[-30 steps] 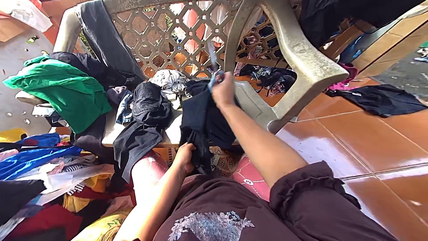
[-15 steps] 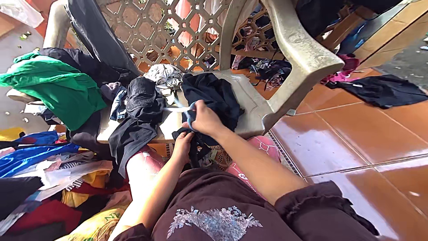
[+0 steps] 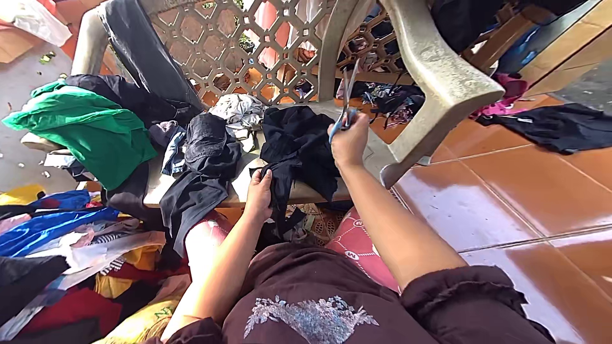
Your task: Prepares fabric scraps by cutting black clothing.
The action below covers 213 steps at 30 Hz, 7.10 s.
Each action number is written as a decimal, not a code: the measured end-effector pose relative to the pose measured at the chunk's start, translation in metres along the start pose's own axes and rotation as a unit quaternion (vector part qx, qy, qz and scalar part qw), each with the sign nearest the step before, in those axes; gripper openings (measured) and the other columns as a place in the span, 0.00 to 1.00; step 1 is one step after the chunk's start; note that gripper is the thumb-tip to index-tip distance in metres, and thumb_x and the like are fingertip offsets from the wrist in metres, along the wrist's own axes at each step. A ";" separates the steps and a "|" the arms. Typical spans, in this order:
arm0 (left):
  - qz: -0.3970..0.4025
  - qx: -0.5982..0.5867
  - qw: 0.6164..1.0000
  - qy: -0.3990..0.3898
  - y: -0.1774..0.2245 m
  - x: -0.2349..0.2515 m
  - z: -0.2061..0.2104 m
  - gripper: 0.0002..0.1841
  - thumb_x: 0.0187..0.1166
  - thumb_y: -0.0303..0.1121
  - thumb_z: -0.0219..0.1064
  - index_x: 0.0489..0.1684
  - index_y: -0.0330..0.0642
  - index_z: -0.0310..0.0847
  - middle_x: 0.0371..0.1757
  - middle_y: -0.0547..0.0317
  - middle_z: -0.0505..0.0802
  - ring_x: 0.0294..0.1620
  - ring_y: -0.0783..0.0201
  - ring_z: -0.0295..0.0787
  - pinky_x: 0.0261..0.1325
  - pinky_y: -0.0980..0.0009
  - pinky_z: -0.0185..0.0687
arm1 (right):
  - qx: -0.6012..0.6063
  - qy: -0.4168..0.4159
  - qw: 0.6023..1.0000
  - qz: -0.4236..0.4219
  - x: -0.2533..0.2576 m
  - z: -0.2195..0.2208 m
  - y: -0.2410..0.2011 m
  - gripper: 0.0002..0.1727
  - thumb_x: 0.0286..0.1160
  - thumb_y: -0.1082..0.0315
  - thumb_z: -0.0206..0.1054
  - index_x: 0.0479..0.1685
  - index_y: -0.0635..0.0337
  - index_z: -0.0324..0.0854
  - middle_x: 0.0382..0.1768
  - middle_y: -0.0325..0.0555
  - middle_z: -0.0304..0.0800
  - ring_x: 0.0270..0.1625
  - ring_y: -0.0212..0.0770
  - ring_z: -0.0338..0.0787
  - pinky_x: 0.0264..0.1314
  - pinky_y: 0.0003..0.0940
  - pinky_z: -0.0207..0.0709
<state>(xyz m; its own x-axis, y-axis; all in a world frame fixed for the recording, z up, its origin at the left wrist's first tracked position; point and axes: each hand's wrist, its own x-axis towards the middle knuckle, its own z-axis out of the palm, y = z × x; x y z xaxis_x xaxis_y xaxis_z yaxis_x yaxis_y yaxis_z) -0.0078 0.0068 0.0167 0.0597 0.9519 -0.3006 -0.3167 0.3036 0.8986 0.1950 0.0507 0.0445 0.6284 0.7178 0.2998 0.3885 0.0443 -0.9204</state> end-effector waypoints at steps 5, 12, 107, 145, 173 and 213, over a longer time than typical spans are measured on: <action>-0.116 0.010 0.993 0.003 -0.018 -0.003 -0.004 0.21 0.95 0.41 0.47 0.74 0.36 0.70 0.51 0.47 0.90 0.48 0.61 0.91 0.51 0.63 0.88 | -0.021 -0.096 0.980 0.174 -0.038 -0.047 0.066 0.34 0.75 0.61 0.76 0.70 0.74 0.65 0.50 0.62 0.83 0.45 0.50 0.89 0.52 0.49 0.85; -0.169 -0.032 0.981 -0.083 -0.015 -0.025 -0.024 0.20 0.82 0.18 0.57 0.71 0.40 0.65 0.45 0.52 0.90 0.41 0.62 0.92 0.45 0.65 0.91 | 0.044 -0.439 0.875 0.200 -0.113 -0.108 0.026 0.23 0.85 0.58 0.59 0.66 0.68 0.66 0.44 0.42 0.85 0.31 0.28 0.84 0.37 0.26 0.82; -0.087 0.234 0.943 -0.220 0.001 -0.042 -0.071 0.19 0.85 0.22 0.58 0.74 0.32 0.67 0.58 0.52 0.89 0.54 0.71 0.89 0.63 0.71 0.84 | 0.047 -0.523 0.792 0.313 -0.173 -0.030 0.015 0.17 0.90 0.57 0.58 0.31 0.56 0.75 0.17 0.29 0.75 0.16 0.21 0.71 0.20 0.15 0.63; -0.059 0.643 0.675 -0.355 0.011 -0.036 -0.076 0.42 0.79 0.47 0.72 0.91 0.37 0.58 0.85 0.36 0.73 0.87 0.43 0.67 0.86 0.39 0.58 | 0.186 -0.596 0.748 0.225 -0.147 -0.050 0.044 0.27 0.74 0.35 0.67 0.43 0.51 0.74 0.28 0.27 0.87 0.20 0.19 0.76 0.23 0.13 0.67; 0.191 0.077 0.919 0.337 0.183 0.038 -0.154 0.39 0.83 0.41 0.61 0.92 0.40 0.46 0.89 0.40 0.63 0.86 0.46 0.63 0.77 0.41 0.68 | 0.162 -0.206 0.945 0.193 -0.096 -0.069 0.085 0.05 0.85 0.72 0.60 0.50 0.63 0.71 0.29 0.36 0.87 0.22 0.23 0.81 0.25 0.16 0.75; 0.137 0.718 0.667 -0.145 -0.012 0.050 -0.038 0.23 0.87 0.43 0.63 0.75 0.40 0.78 0.83 0.32 0.73 0.90 0.36 0.58 0.88 0.33 0.45 | 0.273 -0.005 0.944 0.182 -0.116 -0.088 0.057 0.17 0.75 0.81 0.63 0.62 0.69 0.70 0.45 0.43 0.84 0.47 0.25 0.87 0.54 0.22 0.83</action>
<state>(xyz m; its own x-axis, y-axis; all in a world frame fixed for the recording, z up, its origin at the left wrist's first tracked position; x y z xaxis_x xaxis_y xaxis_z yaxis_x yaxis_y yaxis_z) -0.0375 0.0488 -0.0211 0.4324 0.8847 -0.1742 0.8673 -0.3553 0.3486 0.2032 -0.0914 -0.0203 0.6459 0.7609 -0.0623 -0.2606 0.1430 -0.9548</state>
